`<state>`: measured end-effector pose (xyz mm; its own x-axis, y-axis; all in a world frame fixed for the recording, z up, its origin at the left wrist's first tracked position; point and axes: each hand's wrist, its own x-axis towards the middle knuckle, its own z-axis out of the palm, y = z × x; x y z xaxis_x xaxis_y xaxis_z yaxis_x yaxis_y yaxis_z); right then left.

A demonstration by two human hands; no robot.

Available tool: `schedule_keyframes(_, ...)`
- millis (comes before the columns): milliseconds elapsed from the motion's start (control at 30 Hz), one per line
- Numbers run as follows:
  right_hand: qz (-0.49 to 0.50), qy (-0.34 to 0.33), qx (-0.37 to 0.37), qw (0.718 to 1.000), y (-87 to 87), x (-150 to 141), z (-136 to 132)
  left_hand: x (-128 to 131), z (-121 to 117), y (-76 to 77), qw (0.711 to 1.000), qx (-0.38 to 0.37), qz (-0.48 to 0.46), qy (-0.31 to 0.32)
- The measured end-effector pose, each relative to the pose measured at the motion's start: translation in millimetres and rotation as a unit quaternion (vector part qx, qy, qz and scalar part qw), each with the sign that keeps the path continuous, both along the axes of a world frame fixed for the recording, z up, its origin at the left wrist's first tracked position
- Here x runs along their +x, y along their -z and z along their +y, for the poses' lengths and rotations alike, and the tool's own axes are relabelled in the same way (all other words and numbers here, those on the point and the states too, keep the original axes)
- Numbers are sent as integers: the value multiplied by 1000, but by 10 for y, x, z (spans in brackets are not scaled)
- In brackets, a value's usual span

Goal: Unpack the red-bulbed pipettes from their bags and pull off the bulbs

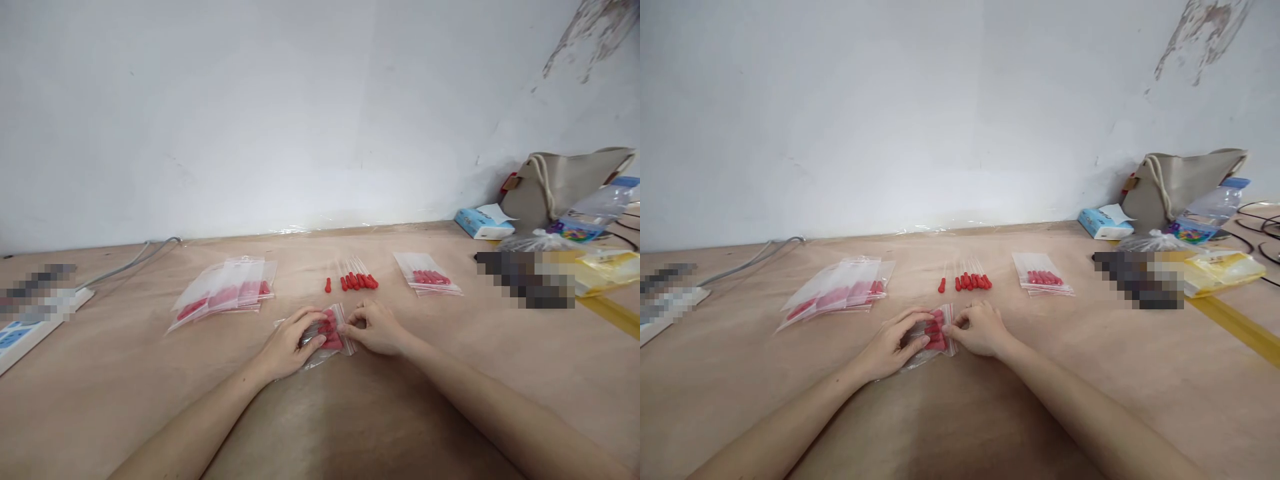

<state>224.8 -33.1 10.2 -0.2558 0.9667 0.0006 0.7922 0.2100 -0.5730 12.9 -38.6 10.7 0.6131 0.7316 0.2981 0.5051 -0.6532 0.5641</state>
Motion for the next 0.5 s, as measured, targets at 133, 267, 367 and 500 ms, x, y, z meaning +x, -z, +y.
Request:
schedule_keyframes(133,25,29,-40,998,-17,-61,-24,-2,2,0,1000,5,-2,4)
schedule_keyframes(267,48,41,-71,995,-12,-81,-8,-4,7,-16,1000,11,6,3)
schedule_keyframes(367,68,59,-68,994,11,-88,-5,16,31,-39,1000,21,21,-5)
schedule_keyframes(500,78,70,-56,993,36,-98,-15,86,113,-27,997,64,46,-5)
